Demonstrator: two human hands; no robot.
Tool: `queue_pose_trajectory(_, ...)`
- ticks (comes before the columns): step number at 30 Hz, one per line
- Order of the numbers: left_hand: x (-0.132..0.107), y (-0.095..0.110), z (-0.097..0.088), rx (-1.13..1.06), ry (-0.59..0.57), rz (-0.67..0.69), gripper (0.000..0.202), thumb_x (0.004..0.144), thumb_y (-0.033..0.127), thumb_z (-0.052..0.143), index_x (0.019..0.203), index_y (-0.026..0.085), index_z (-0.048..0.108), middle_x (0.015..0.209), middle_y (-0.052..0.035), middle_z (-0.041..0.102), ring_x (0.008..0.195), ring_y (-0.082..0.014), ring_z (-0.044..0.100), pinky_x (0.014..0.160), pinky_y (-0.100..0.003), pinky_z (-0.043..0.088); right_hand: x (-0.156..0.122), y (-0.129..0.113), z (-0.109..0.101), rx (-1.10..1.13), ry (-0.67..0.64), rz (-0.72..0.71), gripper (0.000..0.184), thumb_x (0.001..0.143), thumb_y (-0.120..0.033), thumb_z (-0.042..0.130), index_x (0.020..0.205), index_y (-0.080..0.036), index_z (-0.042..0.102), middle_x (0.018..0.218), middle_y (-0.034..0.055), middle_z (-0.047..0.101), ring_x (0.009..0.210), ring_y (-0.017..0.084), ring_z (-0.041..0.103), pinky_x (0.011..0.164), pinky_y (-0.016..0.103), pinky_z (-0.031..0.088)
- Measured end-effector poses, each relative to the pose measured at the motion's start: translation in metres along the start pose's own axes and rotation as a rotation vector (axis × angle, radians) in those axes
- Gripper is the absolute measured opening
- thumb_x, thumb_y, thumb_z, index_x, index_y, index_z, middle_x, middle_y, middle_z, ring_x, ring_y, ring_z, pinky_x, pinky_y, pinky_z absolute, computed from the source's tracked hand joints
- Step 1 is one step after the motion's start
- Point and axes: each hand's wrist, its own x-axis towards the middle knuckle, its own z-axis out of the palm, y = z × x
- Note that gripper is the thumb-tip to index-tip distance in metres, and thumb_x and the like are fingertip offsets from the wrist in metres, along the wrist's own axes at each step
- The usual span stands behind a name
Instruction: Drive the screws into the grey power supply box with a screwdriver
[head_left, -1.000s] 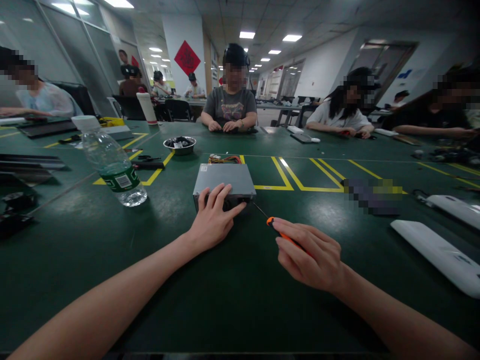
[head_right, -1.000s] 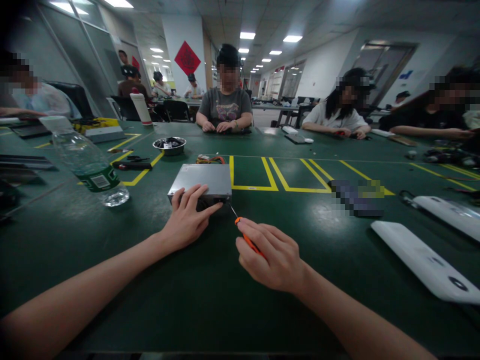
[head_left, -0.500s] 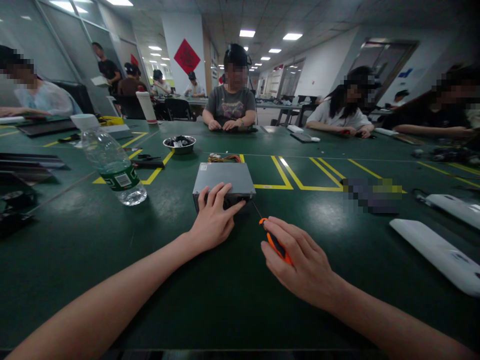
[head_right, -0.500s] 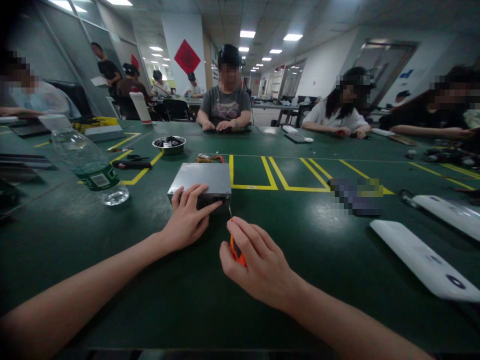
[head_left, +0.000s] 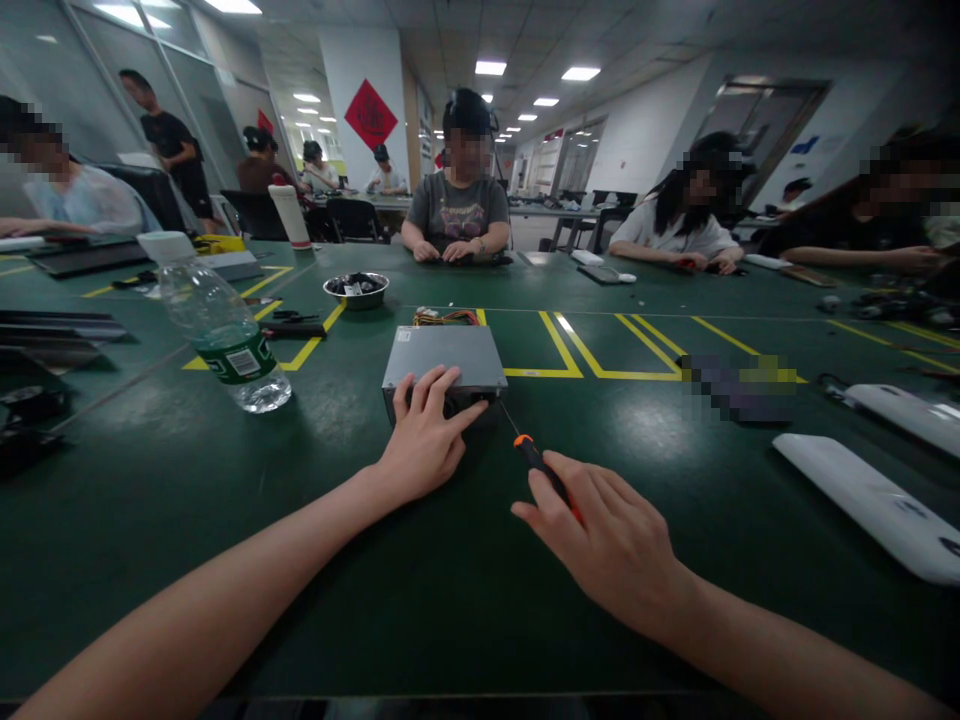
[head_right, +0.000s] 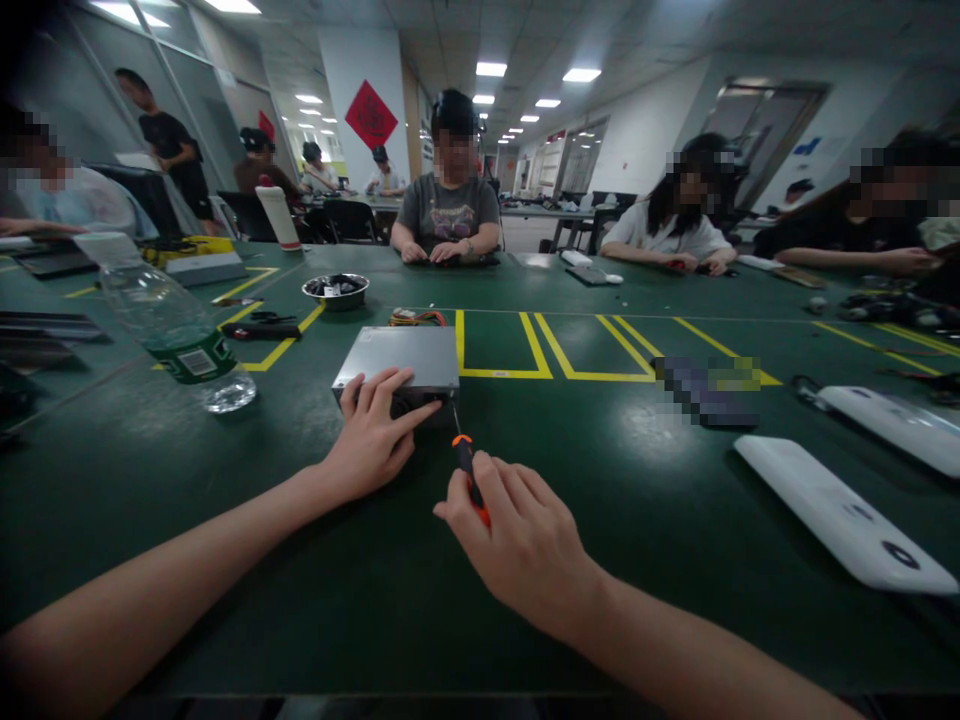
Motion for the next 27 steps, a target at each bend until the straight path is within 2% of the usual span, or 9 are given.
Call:
queue_pose_trajectory(3,0.0000,0.0002,0.0003,0.005,0.011,0.006,0.050,0.073,0.016,0.053,0.120,0.031,0.051,0.138,-0.0090,0.027,0.128,-0.0328,0.022,0.102,-0.055,0.014,0.0004,-0.0074,0.0004,0.021,-0.025,-0.042,0.020,0.081,-0.014,0.050,0.100,-0.010,0.055,0.102,0.0195,0.061,0.097,0.026,0.058,0.077,0.035,0.049)
queue_pose_trajectory(5,0.0002,0.0004,0.0000,0.011,0.012,0.002,0.049,0.073,0.017,0.054,0.120,0.031,0.051,0.138,-0.0093,0.028,0.128,-0.0328,0.022,0.102,-0.055,0.014,0.0008,-0.0100,-0.0004,0.036,-0.040,-0.103,0.024,0.081,-0.011,0.047,0.103,-0.012,0.055,0.103,0.0186,0.062,0.099,0.027,0.058,0.078,0.035,0.049)
queue_pose_trajectory(8,0.0006,0.0004,-0.0003,0.018,0.006,-0.003,0.048,0.074,0.018,0.054,0.119,0.031,0.052,0.137,-0.0096,0.029,0.128,-0.0328,0.022,0.102,-0.055,0.014,0.0004,-0.0090,-0.0023,0.051,-0.034,-0.122,0.020,0.082,-0.012,0.047,0.100,-0.016,0.057,0.101,0.0159,0.064,0.096,0.023,0.059,0.075,0.031,0.049)
queue_pose_trajectory(14,0.0002,0.0001,0.0008,0.013,0.009,-0.002,0.050,0.073,0.017,0.054,0.120,0.032,0.051,0.138,-0.0086,0.029,0.128,-0.0327,0.022,0.101,-0.055,0.014,-0.0010,-0.0027,-0.0029,0.014,-0.022,-0.015,0.015,0.078,-0.015,0.057,0.093,-0.018,0.059,0.095,0.0136,0.066,0.072,0.015,0.062,0.066,0.026,0.049)
queue_pose_trajectory(16,0.0000,0.0003,0.0010,0.017,0.012,-0.003,0.050,0.073,0.017,0.054,0.120,0.031,0.051,0.138,-0.0090,0.029,0.128,-0.0328,0.023,0.101,-0.055,0.014,-0.0006,-0.0039,-0.0020,0.027,-0.038,0.003,0.013,0.079,-0.017,0.057,0.091,-0.016,0.059,0.093,0.0143,0.065,0.079,0.018,0.062,0.069,0.028,0.050)
queue_pose_trajectory(20,-0.0002,0.0007,0.0007,0.027,0.013,0.004,0.051,0.072,0.016,0.054,0.121,0.031,0.051,0.138,-0.0093,0.029,0.128,-0.0328,0.024,0.101,-0.055,0.014,-0.0007,-0.0095,0.0013,0.071,-0.053,-0.025,0.016,0.078,-0.013,0.054,0.094,-0.013,0.056,0.109,0.0210,0.058,0.106,0.028,0.054,0.081,0.037,0.048)
queue_pose_trajectory(22,-0.0003,0.0007,0.0007,0.027,0.013,0.006,0.051,0.072,0.016,0.054,0.121,0.031,0.051,0.138,-0.0095,0.029,0.128,-0.0327,0.023,0.101,-0.055,0.014,-0.0014,-0.0102,0.0026,0.084,-0.043,-0.056,0.018,0.079,-0.010,0.051,0.096,-0.013,0.055,0.110,0.0208,0.057,0.109,0.028,0.053,0.082,0.037,0.048)
queue_pose_trajectory(24,-0.0003,0.0006,0.0008,0.025,0.016,0.003,0.050,0.072,0.016,0.054,0.120,0.031,0.051,0.138,-0.0097,0.029,0.128,-0.0327,0.023,0.101,-0.055,0.014,-0.0020,-0.0080,0.0026,0.075,-0.023,-0.068,0.018,0.081,-0.009,0.049,0.097,-0.014,0.054,0.107,0.0188,0.060,0.105,0.025,0.056,0.079,0.033,0.050)
queue_pose_trajectory(27,-0.0002,0.0004,0.0004,0.027,0.015,0.001,0.050,0.073,0.016,0.054,0.120,0.031,0.051,0.138,-0.0091,0.029,0.128,-0.0326,0.023,0.101,-0.055,0.015,-0.0019,-0.0006,-0.0002,0.031,-0.005,-0.022,0.016,0.082,-0.013,0.050,0.098,-0.015,0.054,0.102,0.0171,0.063,0.088,0.019,0.063,0.069,0.025,0.051)
